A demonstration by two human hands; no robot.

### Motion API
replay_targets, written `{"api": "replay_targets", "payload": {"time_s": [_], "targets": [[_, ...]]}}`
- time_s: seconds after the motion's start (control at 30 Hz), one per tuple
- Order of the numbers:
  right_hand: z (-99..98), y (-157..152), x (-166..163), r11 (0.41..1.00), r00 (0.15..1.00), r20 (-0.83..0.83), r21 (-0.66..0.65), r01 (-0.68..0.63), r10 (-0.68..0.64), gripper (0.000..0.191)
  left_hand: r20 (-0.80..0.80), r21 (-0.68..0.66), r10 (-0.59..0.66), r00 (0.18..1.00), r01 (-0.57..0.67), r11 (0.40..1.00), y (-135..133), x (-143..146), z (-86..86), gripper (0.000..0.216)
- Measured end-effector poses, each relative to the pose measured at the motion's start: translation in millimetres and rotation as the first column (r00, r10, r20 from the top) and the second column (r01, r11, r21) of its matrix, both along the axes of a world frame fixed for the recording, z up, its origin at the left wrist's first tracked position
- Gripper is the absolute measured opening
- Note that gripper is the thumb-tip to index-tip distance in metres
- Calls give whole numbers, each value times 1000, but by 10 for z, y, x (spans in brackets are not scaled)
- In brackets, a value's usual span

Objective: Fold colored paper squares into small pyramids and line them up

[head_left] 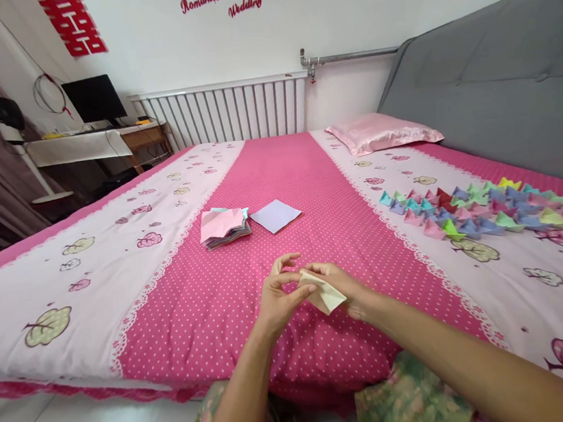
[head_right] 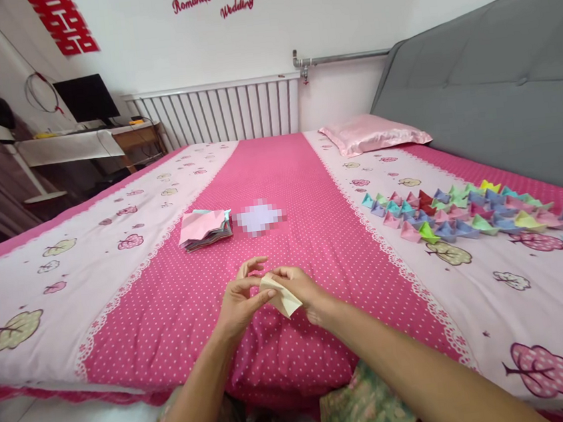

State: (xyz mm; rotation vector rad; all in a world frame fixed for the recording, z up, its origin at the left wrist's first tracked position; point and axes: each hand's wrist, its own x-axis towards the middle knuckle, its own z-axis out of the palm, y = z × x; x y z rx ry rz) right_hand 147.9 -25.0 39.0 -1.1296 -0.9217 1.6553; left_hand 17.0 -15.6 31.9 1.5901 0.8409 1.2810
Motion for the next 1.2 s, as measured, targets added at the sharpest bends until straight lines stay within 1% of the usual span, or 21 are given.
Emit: {"api": "replay_targets", "payload": {"time_s": [0.07, 0.13, 0.2, 0.27, 0.33, 0.43, 0.53, 0.63, 0.73, 0.8, 0.83, 0.9, 0.97, 1.0, 1.1, 1.2], "targets": [[-28, -2, -7, 999, 999, 0, -21, -40, 41, 16, 3, -53, -17, 1000, 17, 998, 0, -9, 1, 11], [-28, 12, 21, 999, 998, 38, -7, -53, 53, 19, 70, -178, -12, 997, 24, 984, 2, -11, -15, 16], [14, 33, 77, 999, 995, 94, 40, 13, -17, 24, 135, -294, 52, 990, -10, 956, 10, -10, -42, 22], [87, 50, 144, 989, 987, 119, 111, 98, -112, 28, 146, -341, 140, 979, -83, 936, 25, -10, -67, 25], [158, 54, 197, 980, 981, 141, 166, 109, -133, 33, 120, -331, 210, 970, -161, 930, 38, -11, -80, 25], [200, 39, 216, 970, 975, 203, 240, 38, -88, 34, 78, -269, 244, 967, -215, 939, 40, -1, -81, 27], [170, 34, 192, 960, 972, 211, 278, 38, -100, 35, 91, -241, 232, 969, -204, 949, 23, 27, -75, 27], [140, 51, 183, 959, 968, 204, 268, 90, -147, 32, 150, -276, 210, 966, -163, 947, 12, 57, -71, 28], [132, 71, 198, 955, 958, 231, 278, 104, -171, 30, 210, -303, 281, 937, -210, 929, 20, 62, -67, 25], [124, 74, 205, 951, 954, 248, 296, 92, -170, 28, 243, -317, 313, 918, -230, 920, 29, 52, -60, 28], [118, 72, 204, 948, 954, 254, 308, 78, -161, 27, 254, -326, 302, 919, -213, 921, 31, 46, -54, 32], [103, 65, 194, 940, 955, 267, 340, 33, -130, 26, 256, -355, 228, 939, -128, 926, 27, 38, -39, 39], [92, 54, 180, 930, 951, 293, 367, -14, -101, 26, 226, -388, 136, 965, -39, 921, 12, 37, -24, 39], [90, 49, 175, 925, 946, 308, 378, -29, -97, 25, 206, -404, 106, 973, -14, 915, 2, 38, -19, 36], [101, 43, 171, 914, 931, 347, 404, -42, -111, 24, 165, -430, 98, 981, -18, 903, -19, 42, -14, 33], [125, 49, 183, 906, 922, 368, 421, -51, -119, 25, 178, -421, 120, 977, -35, 906, -19, 39, -21, 34]]}}
